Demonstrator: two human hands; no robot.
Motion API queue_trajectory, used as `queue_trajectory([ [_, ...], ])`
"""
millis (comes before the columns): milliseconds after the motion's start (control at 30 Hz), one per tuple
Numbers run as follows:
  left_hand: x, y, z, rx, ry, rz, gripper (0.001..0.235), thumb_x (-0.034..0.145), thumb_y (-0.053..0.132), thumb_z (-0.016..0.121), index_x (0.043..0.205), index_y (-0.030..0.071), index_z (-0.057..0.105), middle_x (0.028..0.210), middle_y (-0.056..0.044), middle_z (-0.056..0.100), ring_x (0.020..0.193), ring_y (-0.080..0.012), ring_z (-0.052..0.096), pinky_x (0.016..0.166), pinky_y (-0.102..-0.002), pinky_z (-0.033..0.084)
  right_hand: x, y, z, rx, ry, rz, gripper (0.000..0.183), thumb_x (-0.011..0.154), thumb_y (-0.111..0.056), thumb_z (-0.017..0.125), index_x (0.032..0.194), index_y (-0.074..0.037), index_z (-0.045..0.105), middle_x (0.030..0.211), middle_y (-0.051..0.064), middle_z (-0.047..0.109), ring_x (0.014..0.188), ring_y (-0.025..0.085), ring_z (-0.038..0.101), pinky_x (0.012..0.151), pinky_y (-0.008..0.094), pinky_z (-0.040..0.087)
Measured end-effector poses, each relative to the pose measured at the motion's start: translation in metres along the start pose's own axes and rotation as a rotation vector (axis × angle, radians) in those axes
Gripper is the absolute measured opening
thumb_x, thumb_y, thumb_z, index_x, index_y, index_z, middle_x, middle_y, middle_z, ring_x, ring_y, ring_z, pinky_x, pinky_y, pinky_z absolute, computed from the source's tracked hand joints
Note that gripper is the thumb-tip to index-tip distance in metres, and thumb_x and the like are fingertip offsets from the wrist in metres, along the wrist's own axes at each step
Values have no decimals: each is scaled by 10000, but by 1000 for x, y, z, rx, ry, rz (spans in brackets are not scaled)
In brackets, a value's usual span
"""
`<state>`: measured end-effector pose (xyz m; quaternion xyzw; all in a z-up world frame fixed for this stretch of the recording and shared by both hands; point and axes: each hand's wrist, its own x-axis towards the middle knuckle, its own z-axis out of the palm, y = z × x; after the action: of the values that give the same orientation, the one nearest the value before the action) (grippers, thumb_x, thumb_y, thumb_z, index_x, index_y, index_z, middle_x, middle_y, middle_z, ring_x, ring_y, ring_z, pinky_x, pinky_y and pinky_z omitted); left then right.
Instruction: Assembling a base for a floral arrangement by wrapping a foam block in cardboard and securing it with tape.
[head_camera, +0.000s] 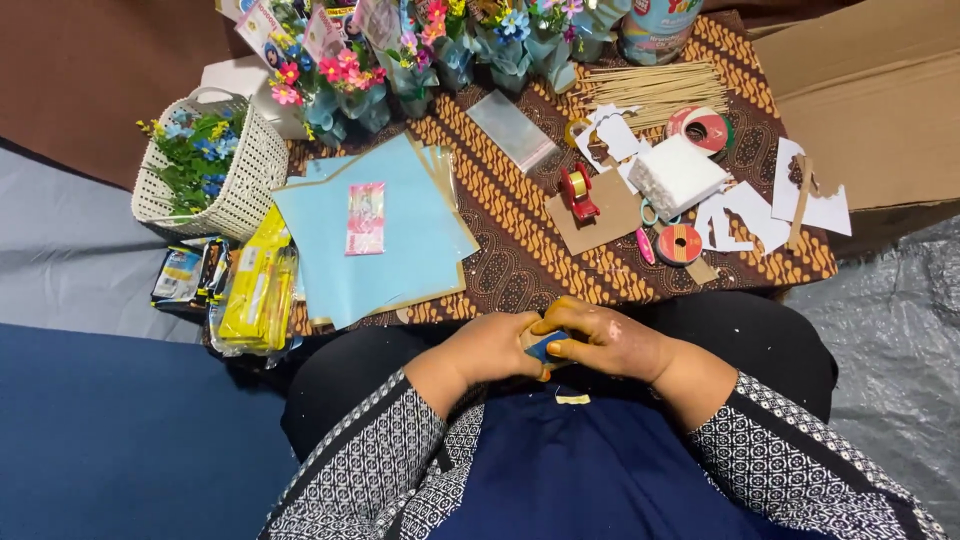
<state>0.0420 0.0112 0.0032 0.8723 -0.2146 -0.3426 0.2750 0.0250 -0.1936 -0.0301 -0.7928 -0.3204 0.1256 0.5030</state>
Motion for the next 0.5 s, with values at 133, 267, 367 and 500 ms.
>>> queue_trajectory([
  [133,32,-22,-18,-22,-89,-3,530,612,374,748,1078,158,615,845,-111,677,834,-297,648,770,-347,483,12,34,11,12,67,28,226,847,-209,632,1026,-73,632,964,134,619,963,328,611,840,437,477],
  [267,86,-62,-24,72,-173,-7,690,574,394,753,1188,122,596,1027,-178,660,990,-368,615,822,-422,475,36,69,21,83,201,195,234,832,-177,657,1037,-66,646,1013,152,628,1008,326,595,905,437,441],
  [367,107,-69,-32,273,-60,-42,768,618,497,707,1286,184,493,1241,-158,528,1162,-361,479,922,-479,386,57,101,23,70,331,318,264,806,-217,688,1045,-113,644,1042,178,635,1037,347,587,904,436,441],
  [500,83,-44,-35,620,446,-28,707,788,534,593,1350,149,403,1407,-191,355,1339,-380,253,1040,-529,188,68,120,8,163,485,724,253,797,-387,660,1022,-273,645,778,136,660,483,219,585,513,312,475],
])
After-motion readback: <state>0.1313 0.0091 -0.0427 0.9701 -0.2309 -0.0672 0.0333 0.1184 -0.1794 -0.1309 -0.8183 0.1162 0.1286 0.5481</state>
